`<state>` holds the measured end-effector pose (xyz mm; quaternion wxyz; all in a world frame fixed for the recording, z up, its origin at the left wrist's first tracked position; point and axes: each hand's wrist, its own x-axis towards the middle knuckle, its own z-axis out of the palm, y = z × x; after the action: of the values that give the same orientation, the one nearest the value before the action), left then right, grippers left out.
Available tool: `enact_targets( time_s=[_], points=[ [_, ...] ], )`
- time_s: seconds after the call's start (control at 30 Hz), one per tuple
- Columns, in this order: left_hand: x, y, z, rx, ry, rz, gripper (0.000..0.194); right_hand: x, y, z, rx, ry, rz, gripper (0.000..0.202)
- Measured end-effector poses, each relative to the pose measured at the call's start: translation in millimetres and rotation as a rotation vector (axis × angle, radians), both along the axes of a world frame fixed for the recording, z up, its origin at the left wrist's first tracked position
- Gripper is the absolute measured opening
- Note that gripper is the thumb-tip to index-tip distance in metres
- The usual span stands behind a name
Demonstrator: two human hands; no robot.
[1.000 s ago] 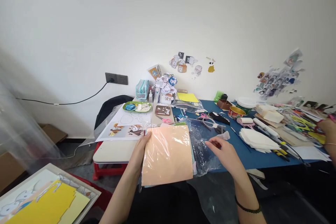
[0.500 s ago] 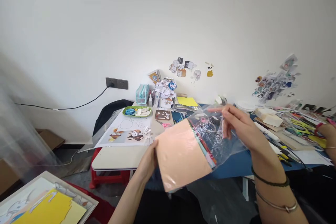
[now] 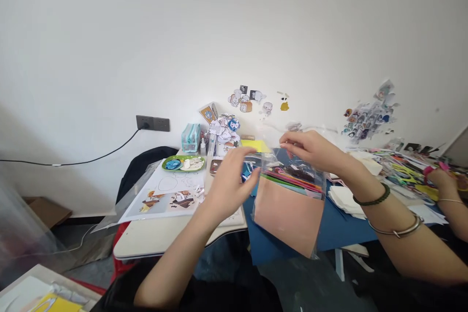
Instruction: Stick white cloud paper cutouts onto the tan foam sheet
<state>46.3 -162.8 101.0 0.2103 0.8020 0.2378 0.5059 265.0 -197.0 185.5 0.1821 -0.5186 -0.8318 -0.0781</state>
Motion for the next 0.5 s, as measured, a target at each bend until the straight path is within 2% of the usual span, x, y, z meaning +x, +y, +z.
enact_targets(
  time_s=[0.07, 0.13, 0.2, 0.27, 0.3, 0.37, 0.43, 0.5],
  points=[
    [24, 2, 22.8, 0.267, 0.102, -0.136, 0.046, 6, 1, -4.4, 0.092, -0.005, -0.015, 0.023],
    [50, 7, 39.4, 0.428, 0.189, -0.244, 0.065, 9, 0, -7.4, 0.187, -0.028, -0.064, 0.025],
    [74, 14, 48.4, 0.466, 0.275, -0.275, 0.084, 12, -5, -10.3, 0.244, -0.059, -0.114, 0.029],
    [95, 21, 50.0, 0.385, 0.359, -0.224, 0.09, 20, -13, -14.1, 0.272, -0.071, -0.124, 0.03],
    [104, 24, 48.7, 0.334, 0.385, -0.191, 0.084, 27, -18, -16.4, 0.296, -0.05, -0.119, 0.029],
    [118, 29, 44.1, 0.282, 0.419, -0.17, 0.053, 53, -27, -21.1, 0.407, 0.075, -0.134, 0.017],
    [127, 34, 39.9, 0.296, 0.437, -0.202, 0.027, 90, -30, -26.1, 0.668, 0.348, -0.227, 0.014],
    [130, 40, 37.8, 0.325, 0.416, -0.253, 0.023, 127, -22, -33.2, 0.913, 0.654, -0.264, 0.026]
  ],
)
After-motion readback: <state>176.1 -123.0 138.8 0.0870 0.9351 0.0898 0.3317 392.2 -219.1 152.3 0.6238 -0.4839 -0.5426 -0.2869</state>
